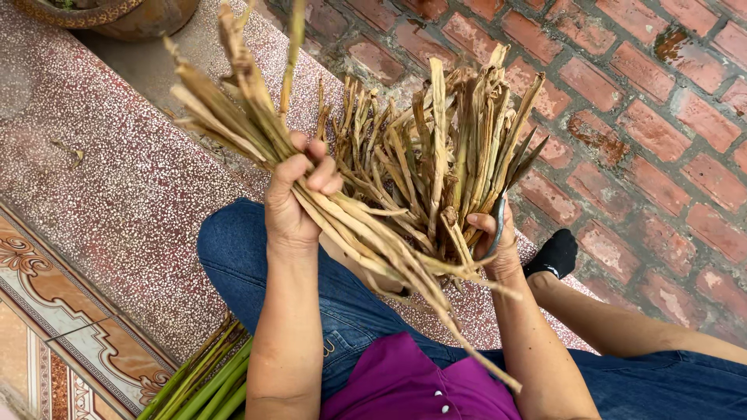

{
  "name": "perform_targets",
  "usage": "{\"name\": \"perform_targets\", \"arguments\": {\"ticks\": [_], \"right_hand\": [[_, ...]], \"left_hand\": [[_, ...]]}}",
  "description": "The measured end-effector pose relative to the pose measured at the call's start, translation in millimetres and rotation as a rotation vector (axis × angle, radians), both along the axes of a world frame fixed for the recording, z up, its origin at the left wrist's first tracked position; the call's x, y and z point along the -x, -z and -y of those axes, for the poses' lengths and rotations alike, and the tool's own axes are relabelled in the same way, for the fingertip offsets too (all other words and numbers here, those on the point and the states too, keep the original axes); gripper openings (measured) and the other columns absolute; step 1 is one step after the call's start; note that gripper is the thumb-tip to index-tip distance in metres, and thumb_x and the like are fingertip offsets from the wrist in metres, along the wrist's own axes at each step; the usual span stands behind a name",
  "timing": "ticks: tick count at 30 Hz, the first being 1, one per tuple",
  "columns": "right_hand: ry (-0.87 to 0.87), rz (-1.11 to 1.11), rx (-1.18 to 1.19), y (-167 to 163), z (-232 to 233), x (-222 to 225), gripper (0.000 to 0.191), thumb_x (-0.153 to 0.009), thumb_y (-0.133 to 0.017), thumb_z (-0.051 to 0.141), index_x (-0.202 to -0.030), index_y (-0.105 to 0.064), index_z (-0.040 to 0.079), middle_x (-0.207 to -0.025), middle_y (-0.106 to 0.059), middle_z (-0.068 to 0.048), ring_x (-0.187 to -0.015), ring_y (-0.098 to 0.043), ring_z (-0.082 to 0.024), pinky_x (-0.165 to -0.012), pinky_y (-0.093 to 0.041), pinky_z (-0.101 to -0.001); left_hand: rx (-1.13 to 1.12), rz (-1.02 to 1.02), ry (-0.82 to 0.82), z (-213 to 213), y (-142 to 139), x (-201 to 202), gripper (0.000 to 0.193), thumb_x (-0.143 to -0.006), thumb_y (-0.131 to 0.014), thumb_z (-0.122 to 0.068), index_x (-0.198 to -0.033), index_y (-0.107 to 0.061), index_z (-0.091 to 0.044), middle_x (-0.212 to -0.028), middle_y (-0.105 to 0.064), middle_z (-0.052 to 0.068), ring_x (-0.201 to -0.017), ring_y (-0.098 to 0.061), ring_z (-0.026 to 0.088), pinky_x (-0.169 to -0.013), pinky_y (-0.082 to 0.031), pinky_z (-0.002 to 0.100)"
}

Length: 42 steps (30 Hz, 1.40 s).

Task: The person sits on an outdoor step and gathers bundles of dried plant stalks. They sort through the stalks by hand, use scissors to trim off unwanted pieces, and set trimmed stalks aside while handling the pile one bundle at a time.

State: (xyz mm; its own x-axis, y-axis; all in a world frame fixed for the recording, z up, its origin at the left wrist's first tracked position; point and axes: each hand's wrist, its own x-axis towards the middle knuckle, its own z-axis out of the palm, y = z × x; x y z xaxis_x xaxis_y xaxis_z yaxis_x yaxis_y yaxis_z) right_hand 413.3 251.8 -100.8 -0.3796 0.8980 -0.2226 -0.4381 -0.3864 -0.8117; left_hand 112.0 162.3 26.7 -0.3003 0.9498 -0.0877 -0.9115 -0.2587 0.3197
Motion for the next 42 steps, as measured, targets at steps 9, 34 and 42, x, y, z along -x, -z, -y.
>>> {"name": "perform_targets", "arguments": {"ticks": [9, 34, 42], "right_hand": [[-0.014, 0.041, -0.016, -14, 6, 13, 0.074, -0.073, -0.069, -0.004, -0.143, -0.049, 0.005, -0.123, -0.065, -0.007, -0.109, -0.064, -0.020, -0.097, -0.053, -0.0310], [0.068, -0.114, 0.285, 15, -8, -6, 0.060, -0.076, -0.064, 0.003, -0.135, -0.054, -0.007, -0.107, -0.071, -0.015, -0.092, -0.072, -0.026, -0.092, -0.061, -0.0390], [0.020, -0.318, 0.337, 10, -15, -18, 0.050, -0.079, -0.061, 0.012, -0.125, -0.059, -0.009, -0.100, -0.073, -0.018, -0.088, -0.073, -0.031, -0.087, -0.062, -0.0426]], "left_hand": [[0.543, -1.064, 0.204, -49, 22, -96, 0.020, -0.087, -0.076, -0.010, -0.106, -0.074, -0.006, -0.089, -0.077, 0.008, -0.061, -0.070, 0.010, -0.055, -0.062, 0.024], [0.195, -0.277, -0.053, -11, 18, 21, 0.029, -0.090, -0.079, -0.007, -0.117, -0.072, 0.001, -0.095, -0.072, 0.009, -0.070, -0.064, 0.011, -0.064, -0.057, 0.029], [0.319, -0.217, 0.157, -32, 52, -16, 0.018, -0.092, -0.080, -0.011, -0.102, -0.067, -0.002, -0.083, -0.071, 0.008, -0.072, -0.070, 0.017, -0.068, -0.064, 0.036]]}}
